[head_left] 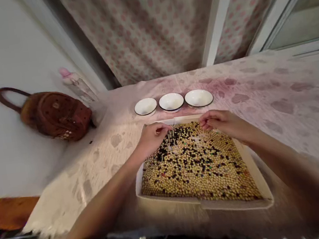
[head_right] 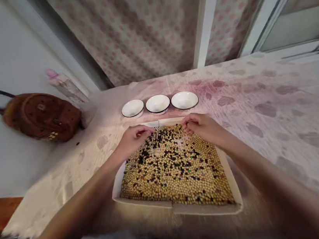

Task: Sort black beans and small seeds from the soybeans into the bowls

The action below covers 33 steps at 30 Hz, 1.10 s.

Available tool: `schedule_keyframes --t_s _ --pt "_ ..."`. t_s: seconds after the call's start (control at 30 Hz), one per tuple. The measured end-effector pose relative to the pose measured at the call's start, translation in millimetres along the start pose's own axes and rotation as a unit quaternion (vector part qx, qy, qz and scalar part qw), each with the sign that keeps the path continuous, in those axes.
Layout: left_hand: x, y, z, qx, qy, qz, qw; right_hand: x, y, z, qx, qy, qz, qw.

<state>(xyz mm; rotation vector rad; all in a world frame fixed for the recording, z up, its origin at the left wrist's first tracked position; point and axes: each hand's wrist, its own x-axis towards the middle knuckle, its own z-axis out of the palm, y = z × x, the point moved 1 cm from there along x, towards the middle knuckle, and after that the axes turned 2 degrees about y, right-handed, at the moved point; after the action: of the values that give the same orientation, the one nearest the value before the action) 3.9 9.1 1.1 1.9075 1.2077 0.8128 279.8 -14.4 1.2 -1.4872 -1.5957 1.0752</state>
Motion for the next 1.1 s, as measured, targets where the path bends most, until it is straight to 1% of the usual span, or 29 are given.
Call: schedule_keyframes --t_s 0.1,0.2,0.3,0.4,0.5,0.6,0.73,0.8,0.87,0.93,1.0,1.1 --pt "-2 -6 1.3 0.019 0.033 0.024 0.999 4 -4 -9 -0.11 0.015 -0.034 0.993" --pt "-5 -10 1.6 0.043 0.051 0.034 0.997 7 -6 -7 -0.195 0.015 -0.071 0.978" --pt "-10 -12 0.7 0.071 0.054 0.044 0.995 10 -3 4 -0.245 0.005 -0.104 0.964" --pt "-13 -12 -0.6 0.105 0.059 0.062 0.991 11 5 14 -0.301 0.027 -0.138 0.943" --pt "-14 -12 -1.0 0.13 0.057 0.071 0.987 8 12 16 -0.333 0.061 -0.17 0.925" --pt "-15 -12 -0.9 0.142 0.052 0.074 0.986 2 14 15 -0.336 0.074 -0.191 0.919" --pt "-15 -11 -0.9 0.146 0.053 0.074 0.985 -4 11 10 -0.291 0.057 -0.183 0.937" --pt "-15 -11 -0.8 0.149 0.052 0.074 0.985 -6 9 5 -0.284 0.083 -0.174 0.939" --pt "-15 -11 -0.8 0.154 0.053 0.073 0.984 -8 9 -1 -0.31 0.121 -0.171 0.927" --pt "-16 -11 -0.8 0.158 0.052 0.069 0.984 -10 9 -5 -0.353 0.14 -0.163 0.911" --pt "-17 -11 -0.8 0.159 0.05 0.066 0.984 -12 9 -6 -0.397 0.137 -0.15 0.895" --pt "-17 -12 -0.8 0.157 0.046 0.065 0.984 -16 8 -4 -0.449 0.116 -0.144 0.874"
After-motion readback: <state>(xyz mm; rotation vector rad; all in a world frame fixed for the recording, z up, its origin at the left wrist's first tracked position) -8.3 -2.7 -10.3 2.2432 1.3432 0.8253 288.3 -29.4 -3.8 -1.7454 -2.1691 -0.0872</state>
